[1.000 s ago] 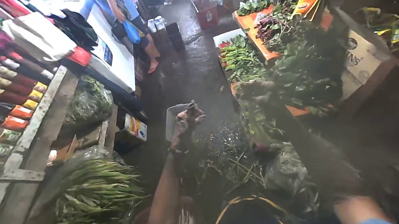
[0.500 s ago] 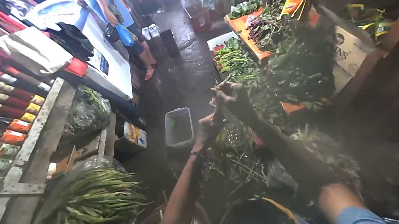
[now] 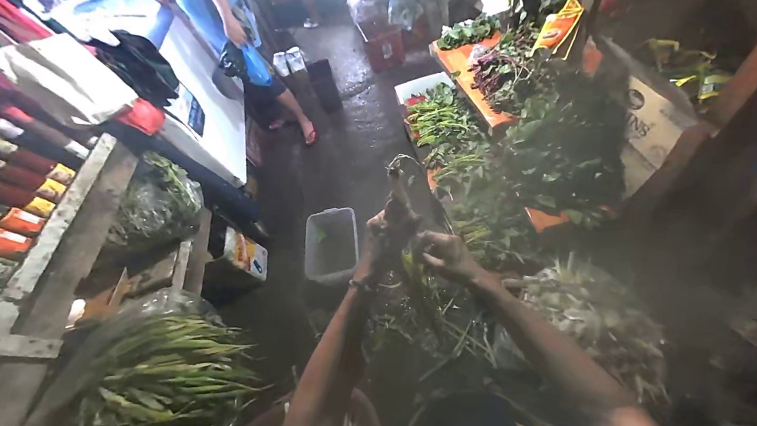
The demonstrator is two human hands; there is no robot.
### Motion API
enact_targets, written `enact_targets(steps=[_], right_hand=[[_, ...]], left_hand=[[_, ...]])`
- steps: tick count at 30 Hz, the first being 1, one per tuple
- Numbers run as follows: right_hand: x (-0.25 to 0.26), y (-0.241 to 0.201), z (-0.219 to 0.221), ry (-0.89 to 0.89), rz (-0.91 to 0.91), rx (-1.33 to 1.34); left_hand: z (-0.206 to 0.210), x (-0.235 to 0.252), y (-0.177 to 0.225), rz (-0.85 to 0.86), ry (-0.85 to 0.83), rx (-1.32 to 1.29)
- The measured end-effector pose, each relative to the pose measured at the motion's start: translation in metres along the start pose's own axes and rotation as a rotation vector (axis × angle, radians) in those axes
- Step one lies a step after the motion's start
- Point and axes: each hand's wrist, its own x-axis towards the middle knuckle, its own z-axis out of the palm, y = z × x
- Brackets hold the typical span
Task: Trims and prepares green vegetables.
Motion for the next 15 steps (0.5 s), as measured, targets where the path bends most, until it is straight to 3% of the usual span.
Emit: enact_targets(steps=[4, 7, 12, 15], right_hand=[[-0.001, 0.007, -0.003, 0.113, -0.142, -0.159], [0.000, 0.000, -0.015, 0.026, -0.042, -0.313], [0.004, -0.010, -0.025, -0.032, 0.260, 0.150], [0.008, -0.018, -0.031, -0.044, 0.311, 0.168]], left_hand=[[0.001, 0.000, -0.001, 0.013, -0.019, -0.029], [0.006, 0.001, -0.011, 0.038, -0.048, -0.045], [0.019, 0.001, -0.015, 0.117, -0.079, -0.009], [0.019, 0.005, -0.016, 0.104, -0.124, -0.013]])
